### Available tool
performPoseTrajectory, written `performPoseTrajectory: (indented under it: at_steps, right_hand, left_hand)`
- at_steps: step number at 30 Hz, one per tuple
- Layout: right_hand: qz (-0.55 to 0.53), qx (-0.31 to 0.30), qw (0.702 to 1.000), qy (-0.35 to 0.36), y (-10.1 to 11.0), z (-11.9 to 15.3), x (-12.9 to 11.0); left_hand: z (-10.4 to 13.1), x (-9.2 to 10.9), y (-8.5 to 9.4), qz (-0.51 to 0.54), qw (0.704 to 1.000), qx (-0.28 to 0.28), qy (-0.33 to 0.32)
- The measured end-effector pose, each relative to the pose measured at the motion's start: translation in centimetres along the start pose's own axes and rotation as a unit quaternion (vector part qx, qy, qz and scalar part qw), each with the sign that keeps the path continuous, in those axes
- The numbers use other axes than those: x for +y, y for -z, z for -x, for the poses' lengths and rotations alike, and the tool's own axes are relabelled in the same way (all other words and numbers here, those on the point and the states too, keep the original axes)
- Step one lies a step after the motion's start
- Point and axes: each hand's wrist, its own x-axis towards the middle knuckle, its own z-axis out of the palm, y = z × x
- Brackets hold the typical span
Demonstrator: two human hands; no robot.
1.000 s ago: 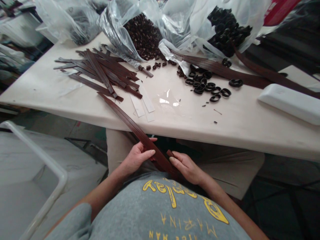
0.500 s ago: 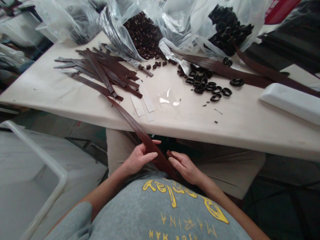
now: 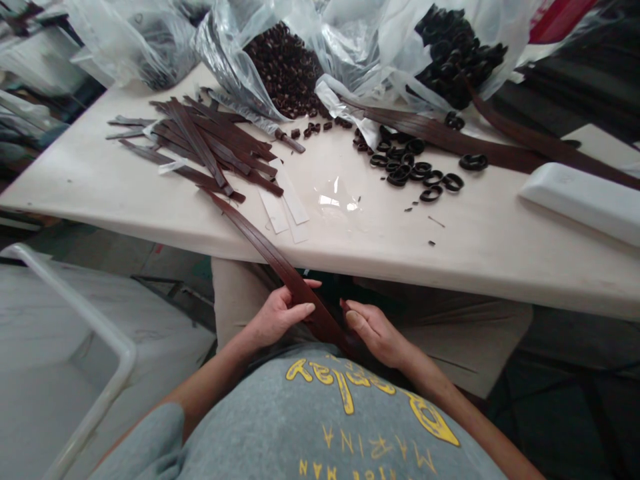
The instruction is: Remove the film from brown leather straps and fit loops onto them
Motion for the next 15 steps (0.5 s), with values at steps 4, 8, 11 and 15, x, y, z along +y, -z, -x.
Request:
performPoseTrajectory:
  at_steps: [4, 8, 11, 15]
  right_hand:
    - [0.026, -0.006, 0.999, -0.018, -0.13, -0.01, 0.06]
    - [0.046, 0.001, 0.999, -0.019, -0.13, -0.09, 0.13]
    - [0.068, 0.001, 0.997, -0.023, -0.08, -0.15, 0.07]
    - [0.080, -0.033, 0.995, -0.041, -0.13, -0.12, -0.19]
  left_hand:
    - [-0.11, 0.00, 0.10, 0.002, 1.000, 0.003, 0.001]
    - [-0.29, -0.02, 0.13, 0.003, 1.000, 0.008, 0.001]
    - [-0.39, -0.09, 0.18, -0.004, 1.000, 0.013, -0.004]
    - [-0.48, -0.25, 0.33, -0.027, 0.999, 0.017, -0.012]
